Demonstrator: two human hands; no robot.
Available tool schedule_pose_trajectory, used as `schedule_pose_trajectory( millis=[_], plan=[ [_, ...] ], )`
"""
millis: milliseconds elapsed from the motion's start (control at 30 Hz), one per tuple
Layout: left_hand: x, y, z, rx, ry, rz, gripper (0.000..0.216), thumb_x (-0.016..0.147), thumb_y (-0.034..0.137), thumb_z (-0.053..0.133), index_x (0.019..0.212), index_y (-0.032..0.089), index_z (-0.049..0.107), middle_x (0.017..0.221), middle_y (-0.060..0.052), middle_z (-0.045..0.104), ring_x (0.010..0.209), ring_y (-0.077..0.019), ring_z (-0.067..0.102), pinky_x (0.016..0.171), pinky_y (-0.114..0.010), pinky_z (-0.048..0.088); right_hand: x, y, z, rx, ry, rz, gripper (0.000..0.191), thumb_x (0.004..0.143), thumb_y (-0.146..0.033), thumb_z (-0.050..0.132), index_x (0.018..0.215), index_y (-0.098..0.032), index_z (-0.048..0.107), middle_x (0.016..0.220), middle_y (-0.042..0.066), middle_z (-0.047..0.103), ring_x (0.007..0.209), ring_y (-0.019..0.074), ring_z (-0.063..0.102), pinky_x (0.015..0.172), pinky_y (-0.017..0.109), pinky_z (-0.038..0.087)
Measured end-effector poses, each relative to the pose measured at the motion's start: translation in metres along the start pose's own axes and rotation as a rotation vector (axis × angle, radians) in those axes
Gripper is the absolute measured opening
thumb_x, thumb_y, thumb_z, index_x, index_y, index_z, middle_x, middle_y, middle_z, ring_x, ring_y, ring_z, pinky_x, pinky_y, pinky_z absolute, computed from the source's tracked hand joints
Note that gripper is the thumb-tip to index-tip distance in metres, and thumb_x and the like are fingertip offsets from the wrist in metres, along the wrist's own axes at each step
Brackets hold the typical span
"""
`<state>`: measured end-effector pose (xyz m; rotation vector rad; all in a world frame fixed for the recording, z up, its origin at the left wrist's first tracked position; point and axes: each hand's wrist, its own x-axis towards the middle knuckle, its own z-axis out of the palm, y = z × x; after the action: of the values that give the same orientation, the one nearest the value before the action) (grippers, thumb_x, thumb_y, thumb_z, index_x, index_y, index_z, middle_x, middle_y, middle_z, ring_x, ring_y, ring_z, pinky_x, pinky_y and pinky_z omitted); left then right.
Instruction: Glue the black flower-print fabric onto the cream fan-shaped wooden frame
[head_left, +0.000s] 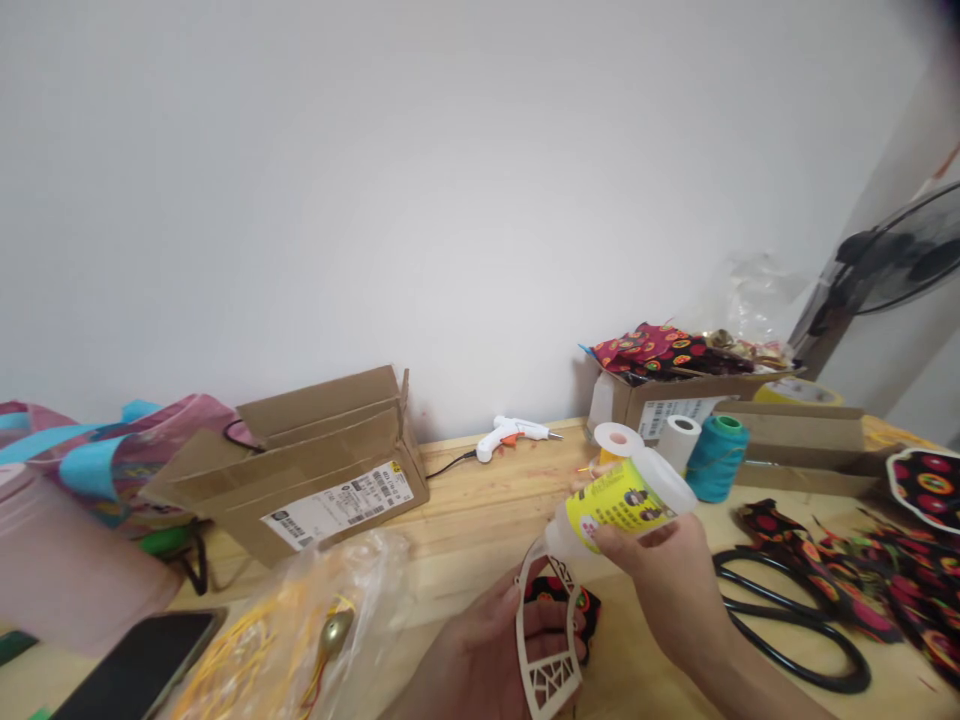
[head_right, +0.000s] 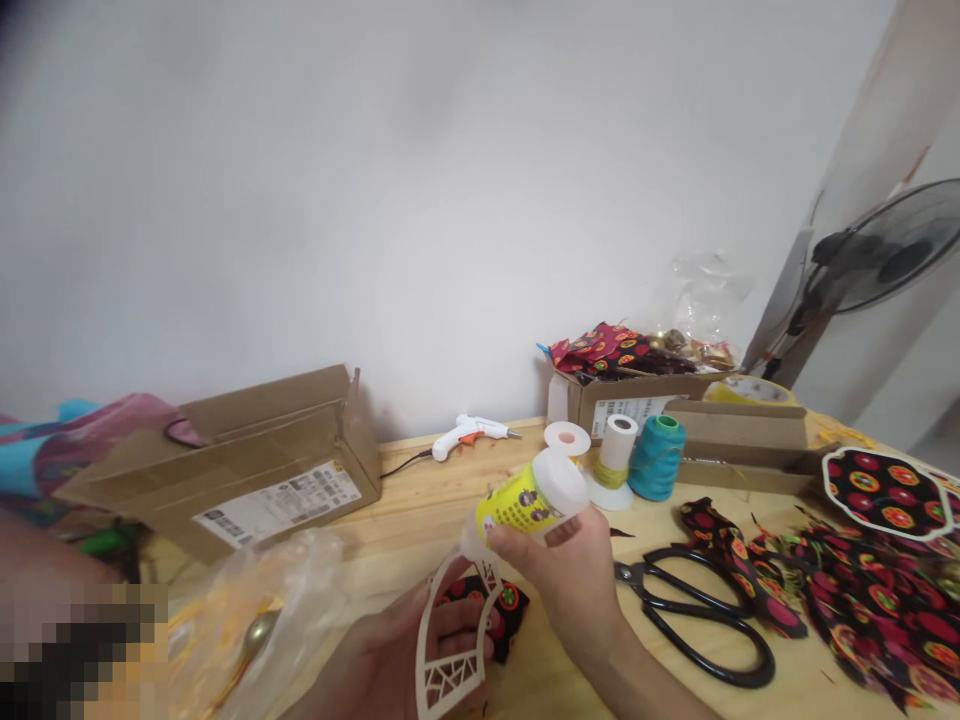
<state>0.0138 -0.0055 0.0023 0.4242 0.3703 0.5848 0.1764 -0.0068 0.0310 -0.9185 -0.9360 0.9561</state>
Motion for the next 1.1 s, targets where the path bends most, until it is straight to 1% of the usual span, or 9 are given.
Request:
schedule_pose_trajectory(
  millis=[167,300,367,500,667,833,900,1000,1100],
  plan=[
    [0.001,-0.001,-0.001,0.013,0.025,-0.007,0.033,0.082,0.030,0.036,0.110,0.020,0.049,0.090,-0.011,0.063,0.080,-0.0193,0.058,0.069,-0.032,0.038,-0.001,-0.001,0.002,0.006,0.030,-0.018,0.035,0.054,-0.018,0.072,0.086,-0.017,0.059,0.080,0.004,0.066,0.072,0.0204,0.062,0.064,0.028,0.052],
    [0.001,-0.003,-0.002,0.005,0.015,-0.023,0.032,0.081,0.033,0.036,0.098,0.015,0.057,0.089,-0.010,0.062,0.079,-0.0176,0.058,0.068,-0.031,0.040,-0.004,-0.003,0.003,0.026,-0.053,0.013,0.028,0.055,-0.021,0.071,0.079,-0.015,0.060,0.076,0.005,0.067,0.068,0.0209,0.062,0.061,0.030,0.052],
    [0.001,-0.005,-0.002,0.002,0.045,-0.019,0.035,0.081,0.036,0.037,0.096,0.014,0.058,0.090,-0.011,0.060,0.078,-0.0177,0.057,0.068,-0.031,0.040,-0.005,-0.005,0.003,0.015,-0.075,0.015,0.026,0.053,-0.020,0.071,0.076,-0.015,0.060,0.074,0.005,0.066,0.067,0.0209,0.062,0.061,0.030,0.052],
    [0.002,-0.005,-0.002,-0.030,0.105,-0.016,0.037,0.080,0.040,0.037,0.108,0.020,0.051,0.092,-0.011,0.058,0.076,-0.0173,0.057,0.067,-0.032,0.040,-0.005,-0.008,0.004,0.024,0.007,-0.022,0.031,0.052,-0.017,0.072,0.080,-0.017,0.059,0.077,0.003,0.066,0.071,0.0197,0.061,0.065,0.030,0.052],
    [0.003,-0.003,-0.002,-0.053,0.066,-0.043,0.035,0.081,0.039,0.036,0.097,0.015,0.057,0.090,-0.011,0.059,0.076,-0.0168,0.057,0.063,-0.027,0.041,-0.007,-0.008,0.005,0.079,-0.114,0.004,0.027,0.053,-0.016,0.071,0.077,-0.017,0.059,0.074,0.003,0.065,0.071,0.0201,0.060,0.064,0.031,0.051],
    [0.002,-0.003,-0.002,-0.054,0.062,-0.064,0.037,0.081,0.041,0.034,0.108,0.021,0.050,0.091,-0.010,0.059,0.078,-0.0165,0.057,0.059,-0.024,0.041,-0.005,-0.008,0.006,0.088,-0.044,0.013,0.024,0.052,-0.014,0.071,0.073,-0.018,0.060,0.072,0.000,0.065,0.069,0.0173,0.060,0.064,0.027,0.050],
    [0.002,-0.003,-0.001,-0.053,0.074,-0.072,0.038,0.081,0.041,0.033,0.107,0.019,0.051,0.091,-0.010,0.058,0.077,-0.0162,0.058,0.057,-0.023,0.040,-0.006,-0.008,0.007,0.111,-0.070,0.020,0.022,0.052,-0.014,0.071,0.070,-0.017,0.060,0.072,0.000,0.065,0.069,0.0173,0.060,0.063,0.027,0.050],
    [0.003,-0.003,0.000,-0.046,0.084,-0.076,0.038,0.081,0.041,0.034,0.101,0.016,0.054,0.090,-0.010,0.057,0.073,-0.0148,0.057,0.056,-0.022,0.040,-0.007,-0.009,0.007,0.121,-0.120,0.025,0.028,0.050,-0.014,0.072,0.075,-0.017,0.060,0.071,0.000,0.065,0.068,0.0179,0.060,0.062,0.027,0.051],
    [0.003,-0.002,0.002,-0.041,0.081,-0.067,0.038,0.080,0.042,0.034,0.106,0.019,0.050,0.089,-0.009,0.056,0.074,-0.0155,0.057,0.056,-0.022,0.040,-0.007,-0.011,0.007,0.076,-0.076,0.011,0.025,0.050,-0.016,0.072,0.072,-0.017,0.060,0.070,0.001,0.065,0.067,0.0186,0.060,0.062,0.028,0.051]
  ],
)
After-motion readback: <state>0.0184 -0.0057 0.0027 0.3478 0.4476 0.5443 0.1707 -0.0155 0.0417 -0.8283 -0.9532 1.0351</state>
